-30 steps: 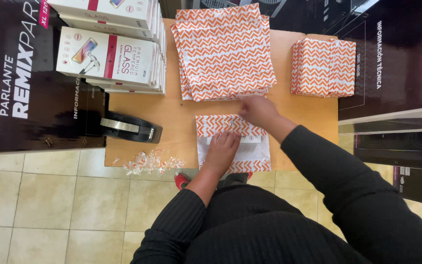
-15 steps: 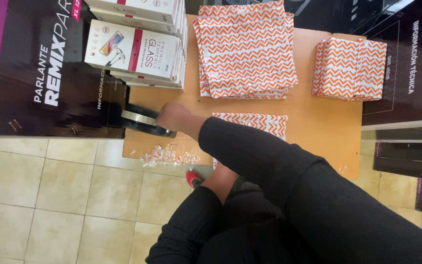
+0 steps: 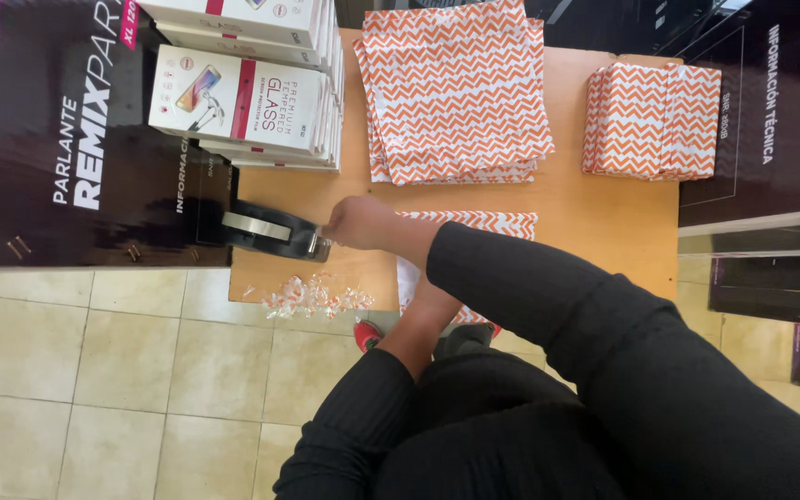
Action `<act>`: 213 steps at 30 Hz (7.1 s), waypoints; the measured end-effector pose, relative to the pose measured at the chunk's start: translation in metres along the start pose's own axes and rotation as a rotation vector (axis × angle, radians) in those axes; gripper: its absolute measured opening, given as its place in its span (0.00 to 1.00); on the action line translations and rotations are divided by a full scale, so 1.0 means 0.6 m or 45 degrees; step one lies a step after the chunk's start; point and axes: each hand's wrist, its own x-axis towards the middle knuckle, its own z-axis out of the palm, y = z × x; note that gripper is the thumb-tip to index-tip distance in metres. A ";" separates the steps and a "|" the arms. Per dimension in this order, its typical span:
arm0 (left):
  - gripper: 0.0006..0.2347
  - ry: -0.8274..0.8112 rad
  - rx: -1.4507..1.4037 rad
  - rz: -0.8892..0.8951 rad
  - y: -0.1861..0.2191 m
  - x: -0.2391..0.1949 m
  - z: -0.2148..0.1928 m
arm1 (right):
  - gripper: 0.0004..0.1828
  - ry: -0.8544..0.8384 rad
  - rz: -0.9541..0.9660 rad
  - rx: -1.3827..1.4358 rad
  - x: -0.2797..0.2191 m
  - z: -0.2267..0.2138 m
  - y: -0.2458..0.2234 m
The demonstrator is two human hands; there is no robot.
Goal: The person wraps a small box in orange and white patterned paper, using a tape dispenser to secure the folds and edges.
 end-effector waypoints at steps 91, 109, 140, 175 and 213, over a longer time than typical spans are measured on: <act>0.18 -0.084 -0.007 -0.026 0.012 0.025 0.064 | 0.21 0.808 -0.301 -0.540 -0.262 -0.008 0.511; 0.29 -0.748 -0.161 -0.010 -0.055 0.111 0.090 | 0.11 1.014 -1.015 -0.853 -0.270 0.174 0.547; 0.32 -0.927 -0.164 -0.091 -0.043 0.091 0.035 | 0.08 0.834 -0.873 -0.762 -0.334 0.102 0.517; 0.16 -0.229 -0.109 -0.193 -0.130 0.009 -0.074 | 0.11 0.246 -0.310 -0.073 0.146 0.120 0.012; 0.46 -0.382 -0.542 -0.235 -0.091 -0.007 0.046 | 0.40 0.019 -0.099 -0.150 -0.178 -0.081 0.351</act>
